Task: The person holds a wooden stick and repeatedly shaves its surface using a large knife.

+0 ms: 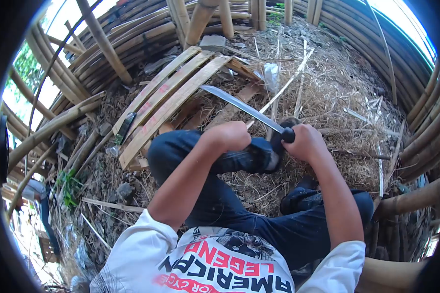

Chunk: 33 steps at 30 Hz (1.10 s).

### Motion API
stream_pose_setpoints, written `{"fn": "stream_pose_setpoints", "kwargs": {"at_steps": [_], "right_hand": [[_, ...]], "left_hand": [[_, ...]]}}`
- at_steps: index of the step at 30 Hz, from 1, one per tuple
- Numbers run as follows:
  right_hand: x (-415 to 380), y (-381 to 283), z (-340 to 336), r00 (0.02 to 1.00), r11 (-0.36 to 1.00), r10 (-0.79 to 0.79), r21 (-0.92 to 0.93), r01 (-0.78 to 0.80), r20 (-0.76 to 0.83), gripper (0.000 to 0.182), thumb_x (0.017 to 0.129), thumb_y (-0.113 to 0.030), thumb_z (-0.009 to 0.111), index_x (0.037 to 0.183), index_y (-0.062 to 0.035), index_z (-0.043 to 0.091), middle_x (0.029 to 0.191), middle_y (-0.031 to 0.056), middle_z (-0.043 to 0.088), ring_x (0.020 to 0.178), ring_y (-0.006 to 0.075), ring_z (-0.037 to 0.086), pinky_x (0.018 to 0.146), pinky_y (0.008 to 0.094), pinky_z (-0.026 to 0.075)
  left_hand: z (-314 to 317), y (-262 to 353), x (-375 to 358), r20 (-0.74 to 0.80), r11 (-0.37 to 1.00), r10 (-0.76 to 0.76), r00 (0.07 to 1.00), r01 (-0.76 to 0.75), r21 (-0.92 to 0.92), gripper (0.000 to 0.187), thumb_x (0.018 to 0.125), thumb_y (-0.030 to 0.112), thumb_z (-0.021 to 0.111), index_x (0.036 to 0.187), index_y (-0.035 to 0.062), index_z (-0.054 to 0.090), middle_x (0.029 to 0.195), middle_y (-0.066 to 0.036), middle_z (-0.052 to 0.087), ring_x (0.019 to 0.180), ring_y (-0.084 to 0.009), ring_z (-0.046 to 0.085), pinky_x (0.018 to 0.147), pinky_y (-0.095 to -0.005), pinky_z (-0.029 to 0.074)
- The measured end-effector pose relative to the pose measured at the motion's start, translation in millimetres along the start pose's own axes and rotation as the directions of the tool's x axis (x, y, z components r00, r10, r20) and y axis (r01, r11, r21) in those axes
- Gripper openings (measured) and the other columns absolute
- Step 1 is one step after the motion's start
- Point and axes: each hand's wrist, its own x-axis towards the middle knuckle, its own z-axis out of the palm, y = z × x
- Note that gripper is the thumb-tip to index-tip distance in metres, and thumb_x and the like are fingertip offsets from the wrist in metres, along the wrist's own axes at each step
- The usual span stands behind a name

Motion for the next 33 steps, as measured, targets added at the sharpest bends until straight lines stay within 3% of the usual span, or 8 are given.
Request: {"fn": "stream_pose_setpoints", "kwargs": {"at_steps": [4, 7, 10, 12, 17, 20, 24, 33], "right_hand": [[13.2, -5.0, -9.5, 0.997, 0.999, 0.043, -0.01, -0.042, 0.07, 0.028, 0.073, -0.032, 0.071, 0.08, -0.0042, 0.072, 0.08, 0.0209, 0.069, 0.079, 0.0383, 0.067, 0.077, 0.0452, 0.054], [21.4, -3.9, -13.8, 0.989, 0.997, 0.069, 0.008, -0.071, 0.128, 0.029, 0.073, -0.033, 0.072, 0.081, -0.0041, 0.072, 0.079, 0.0191, 0.069, 0.078, 0.0377, 0.067, 0.077, 0.0445, 0.054], [28.3, 0.4, -20.5, 0.982, 0.997, 0.08, -0.013, -0.079, 0.174, 0.03, 0.074, -0.033, 0.072, 0.083, -0.0043, 0.072, 0.081, 0.0184, 0.069, 0.08, 0.0364, 0.068, 0.078, 0.044, 0.054], [35.8, 0.7, -24.2, 0.983, 0.998, 0.06, -0.027, -0.056, 0.175, 0.03, 0.074, -0.033, 0.072, 0.084, -0.0045, 0.072, 0.082, 0.0181, 0.07, 0.081, 0.0356, 0.068, 0.078, 0.0437, 0.054], [56.2, -1.8, -27.3, 0.97, 0.997, 0.0, -0.078, 0.019, 0.241, 0.029, 0.074, -0.033, 0.071, 0.085, -0.0071, 0.072, 0.085, 0.0174, 0.07, 0.084, 0.0349, 0.068, 0.079, 0.0429, 0.054], [74.3, 3.3, -17.4, 0.962, 0.991, -0.07, -0.089, 0.096, 0.263, 0.028, 0.073, -0.033, 0.071, 0.084, -0.0072, 0.071, 0.083, 0.0167, 0.07, 0.083, 0.0351, 0.068, 0.079, 0.0433, 0.054], [98.0, 20.7, -6.7, 0.965, 0.986, -0.156, -0.021, 0.164, 0.213, 0.023, 0.069, -0.028, 0.072, 0.076, -0.0056, 0.068, 0.075, 0.0193, 0.067, 0.077, 0.0382, 0.066, 0.073, 0.0453, 0.053], [140.9, 80.1, 14.8, 0.955, 0.995, -0.096, 0.037, 0.089, 0.282, 0.024, 0.07, -0.023, 0.071, 0.084, -0.0039, 0.069, 0.078, 0.019, 0.068, 0.079, 0.0354, 0.068, 0.077, 0.0444, 0.054]], "left_hand": [[-2.1, -11.9, 13.6, 0.041, 0.997, -0.05, 0.998, 0.052, -0.053, 0.032, 0.085, 0.018, 0.053, 0.09, -0.0099, 0.068, 0.083, -0.024, 0.069, 0.068, -0.0324, 0.07, 0.064, -0.0418, 0.056], [-0.4, -21.0, 26.8, 0.138, 0.897, 0.203, 0.969, -0.241, 0.371, 0.041, 0.091, 0.028, 0.052, 0.09, -0.0113, 0.065, 0.081, -0.024, 0.067, 0.064, -0.0315, 0.067, 0.061, -0.0401, 0.056], [-18.8, -8.3, 6.1, 0.084, 0.998, 0.047, 0.995, -0.043, -0.043, 0.054, 0.096, 0.039, 0.047, 0.094, -0.0123, 0.063, 0.084, -0.023, 0.066, 0.061, -0.0289, 0.065, 0.058, -0.0386, 0.056], [-22.8, -13.1, 10.8, 0.105, 0.983, -0.109, 0.988, 0.123, -0.134, 0.065, 0.098, 0.049, 0.042, 0.098, -0.0132, 0.061, 0.087, -0.023, 0.066, 0.062, -0.0271, 0.065, 0.058, -0.0379, 0.056], [-29.7, -28.6, 15.9, 0.209, 0.961, -0.167, 0.963, 0.207, -0.184, 0.066, 0.098, 0.051, 0.041, 0.075, -0.0076, 0.058, 0.074, -0.019, 0.063, 0.058, -0.0259, 0.064, 0.054, -0.0379, 0.054], [-24.5, -44.3, 19.0, 0.185, 0.947, -0.175, 0.967, 0.217, -0.237, 0.061, 0.1, 0.046, 0.04, 0.077, -0.0071, 0.059, 0.072, -0.019, 0.063, 0.056, -0.026, 0.062, 0.055, -0.0402, 0.051], [-10.3, -65.9, 20.1, -0.068, 0.96, -0.129, 0.989, 0.108, -0.257, 0.055, 0.1, 0.042, 0.04, 0.086, -0.0056, 0.063, 0.08, -0.025, 0.065, 0.077, -0.0395, 0.065, 0.074, -0.0468, 0.048], [-23.6, -69.7, 13.7, -0.04, 0.933, -0.22, 0.975, 0.199, -0.301, 0.05, 0.101, 0.042, 0.041, 0.096, -0.0038, 0.059, 0.085, -0.027, 0.065, 0.085, -0.0428, 0.063, 0.075, -0.0469, 0.047]]}}
